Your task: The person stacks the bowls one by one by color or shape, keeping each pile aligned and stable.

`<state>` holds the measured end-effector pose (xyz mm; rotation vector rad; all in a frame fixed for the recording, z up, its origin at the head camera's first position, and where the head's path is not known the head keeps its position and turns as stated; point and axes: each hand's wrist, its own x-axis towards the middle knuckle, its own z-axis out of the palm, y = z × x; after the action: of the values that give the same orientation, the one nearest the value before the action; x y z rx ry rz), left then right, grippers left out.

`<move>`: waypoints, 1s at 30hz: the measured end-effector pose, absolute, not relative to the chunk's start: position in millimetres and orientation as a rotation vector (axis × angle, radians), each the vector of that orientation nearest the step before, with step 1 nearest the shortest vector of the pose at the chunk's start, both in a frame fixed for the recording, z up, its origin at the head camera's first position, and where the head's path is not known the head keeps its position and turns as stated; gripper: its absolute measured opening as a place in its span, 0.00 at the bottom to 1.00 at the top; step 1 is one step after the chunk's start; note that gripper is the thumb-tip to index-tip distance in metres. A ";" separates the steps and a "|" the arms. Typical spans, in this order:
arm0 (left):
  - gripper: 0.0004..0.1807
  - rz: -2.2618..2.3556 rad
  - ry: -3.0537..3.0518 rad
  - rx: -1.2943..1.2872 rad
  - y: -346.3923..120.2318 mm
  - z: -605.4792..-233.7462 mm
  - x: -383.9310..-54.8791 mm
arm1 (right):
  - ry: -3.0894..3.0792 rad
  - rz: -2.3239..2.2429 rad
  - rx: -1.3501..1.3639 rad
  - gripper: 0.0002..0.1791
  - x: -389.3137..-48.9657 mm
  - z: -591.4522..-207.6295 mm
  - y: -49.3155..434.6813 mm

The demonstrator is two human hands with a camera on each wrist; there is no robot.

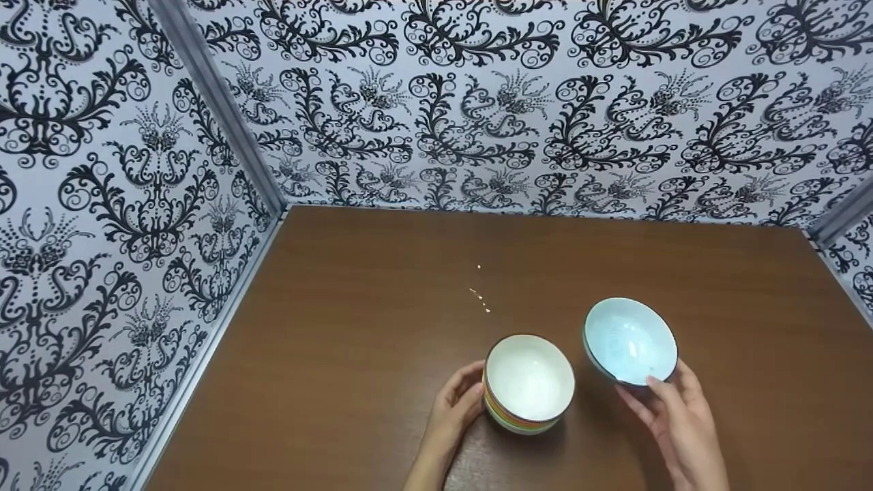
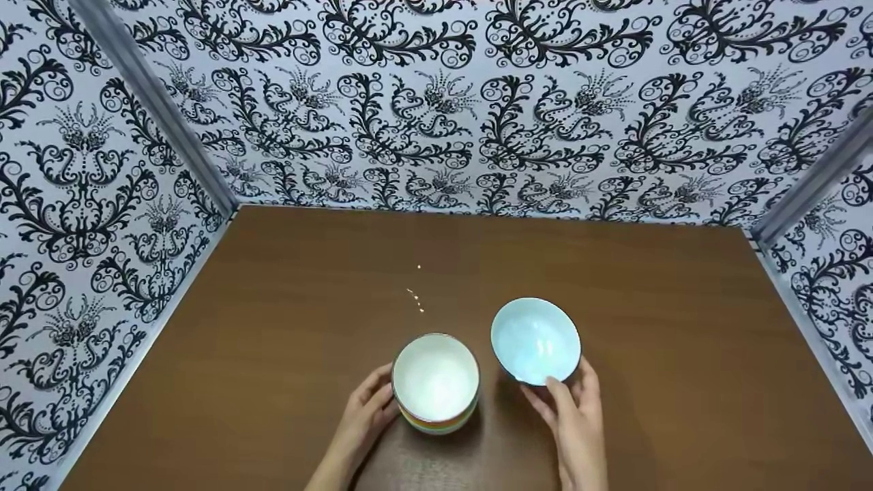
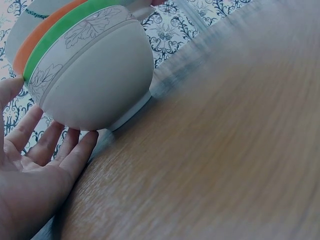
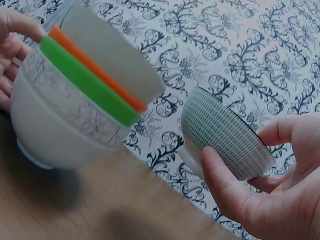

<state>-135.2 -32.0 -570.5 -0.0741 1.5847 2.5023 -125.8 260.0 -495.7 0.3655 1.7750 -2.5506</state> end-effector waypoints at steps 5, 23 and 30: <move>0.27 2.508 1.576 -0.070 -32.0 -570.1 -136.3 | 1.810 -2.532 0.303 0.26 -124.0 -488.2 255.6; 0.26 2.513 1.595 -0.027 -32.2 -569.9 -135.4 | 1.808 -2.581 -0.038 0.21 -116.1 -476.2 241.5; 0.26 2.508 1.601 -0.056 -32.1 -569.1 -134.6 | 1.856 -2.531 -0.033 0.21 -114.1 -472.0 238.3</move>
<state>-134.6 -32.1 -569.1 -0.0564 1.6006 2.5077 -114.1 238.3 -472.0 -0.0328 1.8557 -2.5308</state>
